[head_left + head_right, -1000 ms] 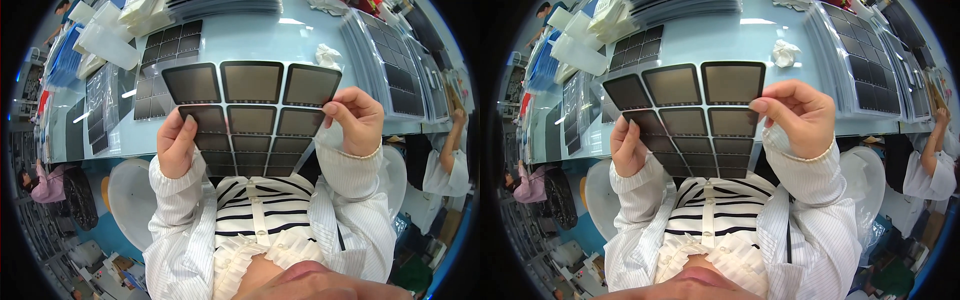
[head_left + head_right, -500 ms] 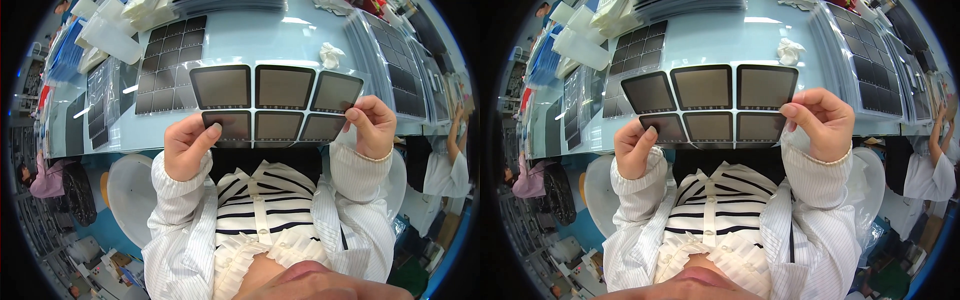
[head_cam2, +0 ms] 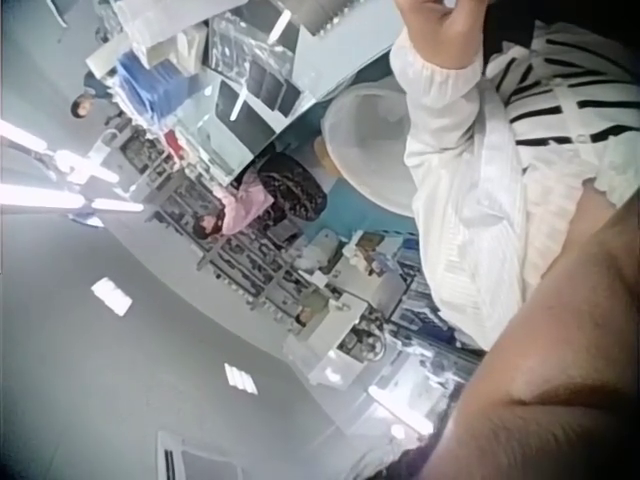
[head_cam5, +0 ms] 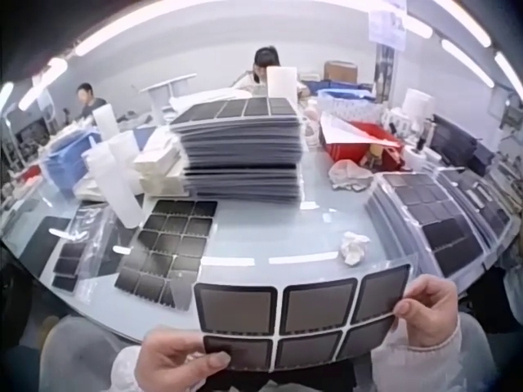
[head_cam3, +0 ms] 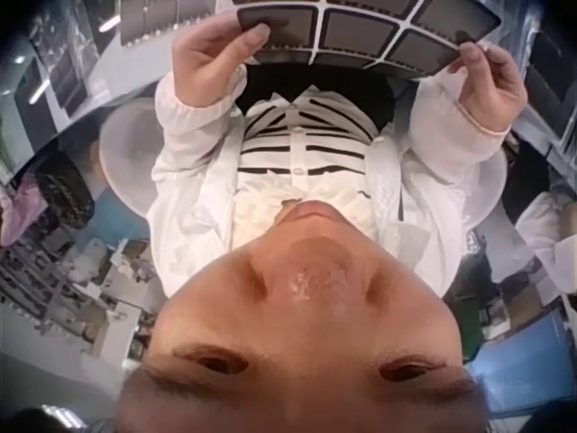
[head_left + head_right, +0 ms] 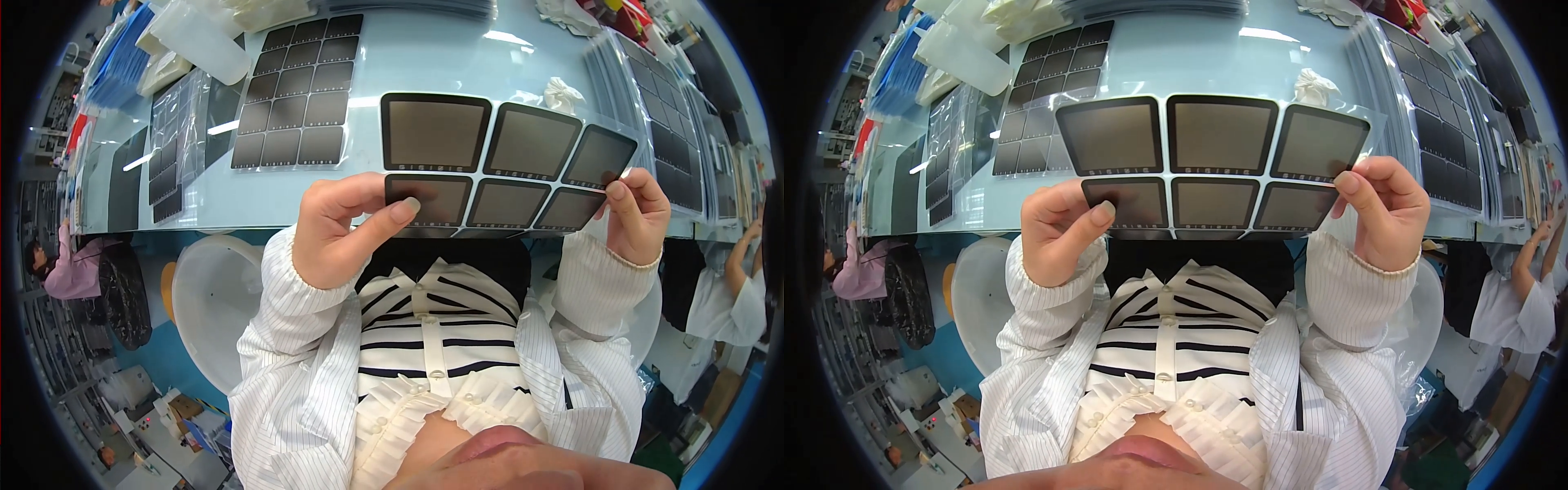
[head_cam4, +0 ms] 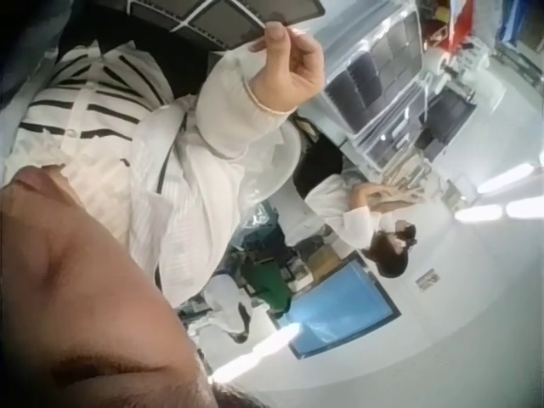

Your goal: Inspecting and cleaning square grid-patterned electronic components at a manufacturing workstation.

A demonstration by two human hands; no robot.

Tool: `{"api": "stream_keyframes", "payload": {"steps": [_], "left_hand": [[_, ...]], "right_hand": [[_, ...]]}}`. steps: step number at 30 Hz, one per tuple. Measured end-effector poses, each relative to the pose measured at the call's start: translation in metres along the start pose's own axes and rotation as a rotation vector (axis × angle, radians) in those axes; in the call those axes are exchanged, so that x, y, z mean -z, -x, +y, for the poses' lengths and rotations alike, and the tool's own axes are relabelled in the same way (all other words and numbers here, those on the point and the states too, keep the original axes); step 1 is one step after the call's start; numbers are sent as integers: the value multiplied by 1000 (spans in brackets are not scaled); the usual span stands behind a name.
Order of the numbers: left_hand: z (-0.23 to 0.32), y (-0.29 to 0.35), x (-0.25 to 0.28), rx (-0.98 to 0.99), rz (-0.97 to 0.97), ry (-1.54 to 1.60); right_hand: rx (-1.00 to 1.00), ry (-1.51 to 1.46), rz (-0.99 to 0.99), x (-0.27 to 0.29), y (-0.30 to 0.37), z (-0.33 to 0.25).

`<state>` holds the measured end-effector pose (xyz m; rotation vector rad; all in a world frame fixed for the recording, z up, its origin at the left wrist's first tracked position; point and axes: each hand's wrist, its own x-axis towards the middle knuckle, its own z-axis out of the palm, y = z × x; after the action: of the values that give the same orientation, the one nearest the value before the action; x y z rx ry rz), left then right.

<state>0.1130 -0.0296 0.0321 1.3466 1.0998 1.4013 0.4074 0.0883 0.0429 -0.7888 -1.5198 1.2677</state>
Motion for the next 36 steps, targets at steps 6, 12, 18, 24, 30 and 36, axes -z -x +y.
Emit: {"api": "stream_keyframes", "payload": {"steps": [6,12,18,24,30,36], "left_hand": [[-1,-4,-5,-25,-40,17],[0,-6,-12,-30,-63,33],[-2,-10,-17,-41,-123,28],[-7,-6,-20,16,-139,108],[-7,0,-16,80,-143,83],[0,4,-16,56,5,181]], "right_hand": [[-3,4,-5,14,1,3],[-23,-26,74,19,4,2],[-4,-13,105,24,10,-1],[7,-2,118,26,14,0],[-15,-23,99,23,16,1],[-37,-26,30,4,16,-8]]}}
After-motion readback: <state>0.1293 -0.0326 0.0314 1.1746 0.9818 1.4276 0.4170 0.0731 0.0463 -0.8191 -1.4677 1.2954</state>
